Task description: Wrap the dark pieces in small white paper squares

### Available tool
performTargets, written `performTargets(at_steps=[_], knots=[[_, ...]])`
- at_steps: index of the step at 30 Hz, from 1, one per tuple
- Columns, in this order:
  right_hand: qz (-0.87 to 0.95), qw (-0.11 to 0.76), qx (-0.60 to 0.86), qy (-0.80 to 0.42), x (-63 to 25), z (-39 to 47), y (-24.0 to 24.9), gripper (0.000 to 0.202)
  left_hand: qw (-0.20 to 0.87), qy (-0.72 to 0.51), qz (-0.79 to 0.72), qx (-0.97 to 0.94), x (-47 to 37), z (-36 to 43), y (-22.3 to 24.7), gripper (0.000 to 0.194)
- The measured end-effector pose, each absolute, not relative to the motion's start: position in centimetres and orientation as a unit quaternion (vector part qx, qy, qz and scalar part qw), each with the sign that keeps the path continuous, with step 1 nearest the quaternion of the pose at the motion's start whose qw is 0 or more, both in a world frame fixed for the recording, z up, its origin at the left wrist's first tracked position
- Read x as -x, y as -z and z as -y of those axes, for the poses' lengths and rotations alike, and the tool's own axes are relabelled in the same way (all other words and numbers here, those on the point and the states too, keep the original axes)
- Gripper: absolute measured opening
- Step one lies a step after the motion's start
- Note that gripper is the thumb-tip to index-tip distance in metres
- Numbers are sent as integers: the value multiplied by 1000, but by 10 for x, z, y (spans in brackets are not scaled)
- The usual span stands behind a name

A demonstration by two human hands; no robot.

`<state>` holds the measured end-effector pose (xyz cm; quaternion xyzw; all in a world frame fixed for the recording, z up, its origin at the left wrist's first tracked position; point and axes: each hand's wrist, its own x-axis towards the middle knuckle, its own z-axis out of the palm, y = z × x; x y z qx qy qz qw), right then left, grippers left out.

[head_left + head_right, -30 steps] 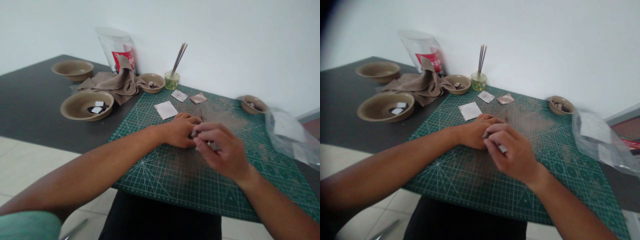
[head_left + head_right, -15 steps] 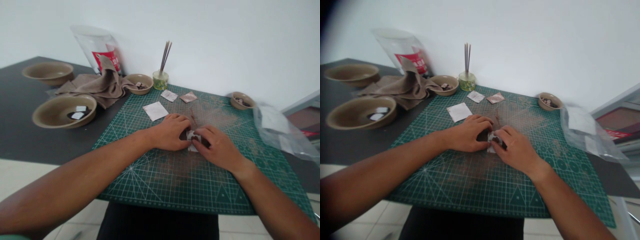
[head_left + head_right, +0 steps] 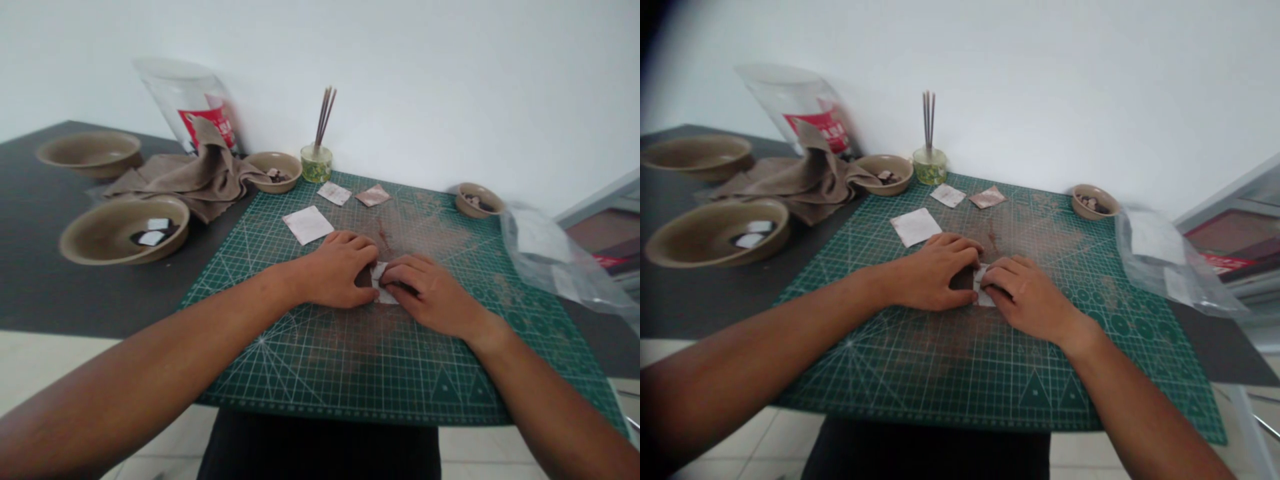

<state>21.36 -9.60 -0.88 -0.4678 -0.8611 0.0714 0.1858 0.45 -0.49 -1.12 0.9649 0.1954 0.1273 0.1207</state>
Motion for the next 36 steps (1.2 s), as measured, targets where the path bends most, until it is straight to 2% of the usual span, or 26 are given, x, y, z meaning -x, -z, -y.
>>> performTargets(at_steps=[5, 9, 14, 19, 22, 24, 27, 29, 32, 34, 36], knots=[[841, 186, 503, -70, -215, 96, 6, 6, 117, -119, -191, -967, -3, 5, 12, 39], [860, 175, 468, -104, -212, 96, 5, 6, 118, -112, -187, -969, -2, 6, 12, 42], [843, 182, 501, -74, -213, 91, 4, 9, 114, -106, -189, -970, -2, 6, 14, 43], [857, 178, 459, -149, -212, 93, 4, 8, 116, -95, -192, -970, -2, 8, 12, 41], [849, 182, 484, -106, -208, 90, 6, 7, 113, -90, -196, -970, -3, 8, 10, 41], [836, 180, 511, -85, -210, 87, 6, 7, 111, -87, -202, -969, -2, 9, 10, 42], [826, 183, 518, -128, -215, 88, 3, 5, 116, -93, -209, -967, -2, 10, 10, 49], [797, 228, 528, -182, -218, 92, 2, 5, 118, -102, -209, -965, -3, 10, 11, 55], [679, 398, 542, -296, -219, 97, 1, 3, 118, -113, -206, -965, -6, 11, 12, 52], [572, 514, 497, -402, -217, 97, 1, 6, 125, -120, -209, -963, -8, 11, 13, 49], [481, 579, 440, -490, -215, 96, 0, 10, 145, -128, -219, -957, -10, 11, 13, 46]])
